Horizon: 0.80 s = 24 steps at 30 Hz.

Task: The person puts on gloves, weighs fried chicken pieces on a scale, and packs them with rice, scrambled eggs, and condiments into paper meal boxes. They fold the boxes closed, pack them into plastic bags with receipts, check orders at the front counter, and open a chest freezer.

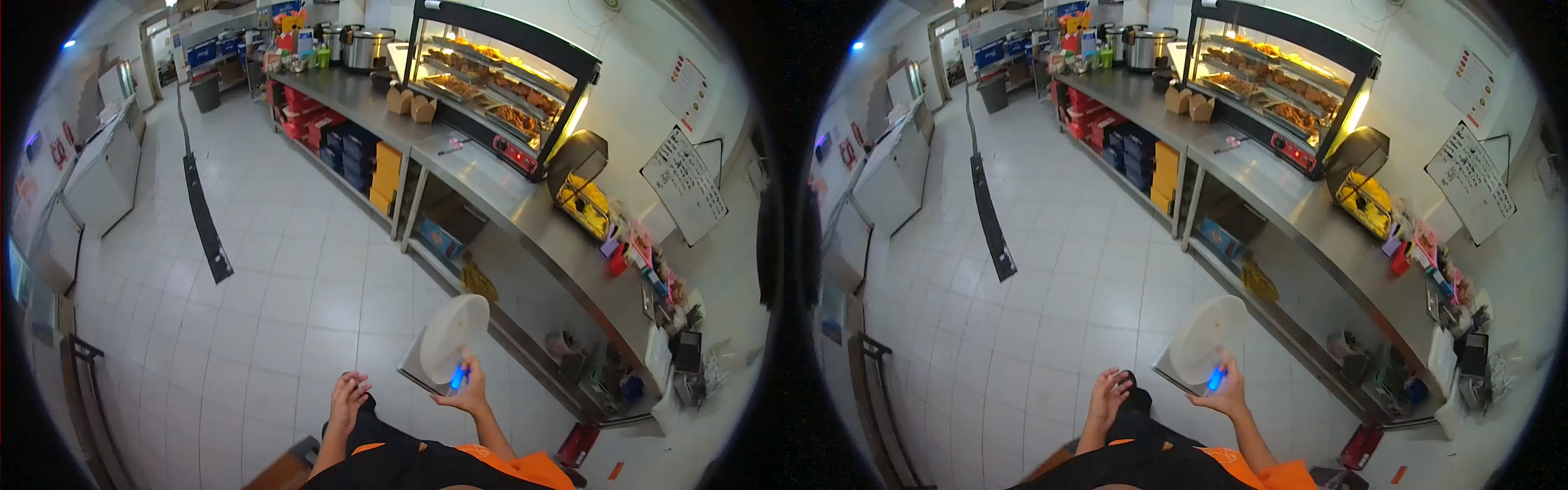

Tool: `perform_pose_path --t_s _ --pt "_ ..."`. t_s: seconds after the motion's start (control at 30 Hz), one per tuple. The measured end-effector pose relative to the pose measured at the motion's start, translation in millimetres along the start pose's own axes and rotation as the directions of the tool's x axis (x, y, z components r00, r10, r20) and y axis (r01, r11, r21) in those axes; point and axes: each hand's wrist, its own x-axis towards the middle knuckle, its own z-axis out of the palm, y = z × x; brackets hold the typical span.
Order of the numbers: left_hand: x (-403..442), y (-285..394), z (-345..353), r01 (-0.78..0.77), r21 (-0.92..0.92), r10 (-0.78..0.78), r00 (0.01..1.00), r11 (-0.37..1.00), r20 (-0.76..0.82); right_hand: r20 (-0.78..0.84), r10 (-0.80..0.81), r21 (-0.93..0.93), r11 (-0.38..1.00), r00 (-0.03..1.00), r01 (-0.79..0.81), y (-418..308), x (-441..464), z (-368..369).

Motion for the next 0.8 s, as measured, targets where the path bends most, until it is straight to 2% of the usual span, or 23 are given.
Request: perform_pose_path --t_s 0.07,0.1,0.17,0.23,0.27,0.33,0.43,0.5,0.57,0.63,0.73,0.8 --pt "11.6 13.2 -24.2 -0.003 0.165 0.022 0.993 0.986 -0.113 -0.1 0.069 0.042 0.997 0.993 -0.065 7.8 10.0 13.1" --pt "66.0 13.7 -14.8 0.056 0.148 -0.037 0.991 0.987 -0.131 -0.122 0.122 -0.04 0.991 0.985 -0.127 20.6 67.5 0.7" --pt "122.5 61.1 -45.0 0.005 0.289 0.036 0.99 0.957 -0.138 -0.263 0.144 -0.001 0.989 0.954 -0.15 37.3 130.7 35.0" --pt "163.6 126.6 -50.7 -0.062 0.345 0.122 0.98 0.937 -0.155 -0.386 0.167 -0.014 0.982 0.907 -0.187 60.1 190.9 57.7" --pt "183.6 152.7 -52.0 -0.094 0.367 0.158 0.976 0.926 -0.149 -0.444 0.167 -0.032 0.979 0.88 -0.202 75.5 223.7 61.2" --pt "227.4 198.4 -48.5 -0.181 0.443 0.273 0.95 0.878 -0.153 -0.572 0.055 -0.155 0.973 0.818 -0.173 107.5 287.5 60.7" --pt "292.8 258.3 -14.5 -0.247 0.543 0.388 0.907 0.803 -0.161 -0.596 0.326 -0.129 0.863 0.734 -0.488 121.0 380.9 43.1" --pt "354.2 269.1 -3.9 -0.302 0.594 0.426 0.902 0.745 -0.075 -0.642 0.319 -0.107 0.863 0.697 -0.493 150.7 437.5 33.3" --pt "419.5 264.1 -1.8 -0.356 0.601 0.422 0.906 0.716 0.034 -0.666 0.351 -0.053 0.858 0.658 -0.511 178.6 492.9 24.5" --pt "473.9 259.4 14.8 -0.302 0.709 0.297 0.945 0.638 0.135 -0.66 0.416 0.023 0.844 0.625 -0.537 204.7 546.6 14.5" --pt "546.3 249.5 40.4 -0.282 0.794 0.121 0.958 0.538 0.259 -0.737 0.371 -0.084 0.779 0.565 -0.621 245.5 617.2 7.1" --pt "594.6 257.7 54.4 -0.283 0.86 -0.005 0.949 0.425 0.315 -0.723 0.445 -0.019 0.752 0.528 -0.659 259.7 654.7 4.6"
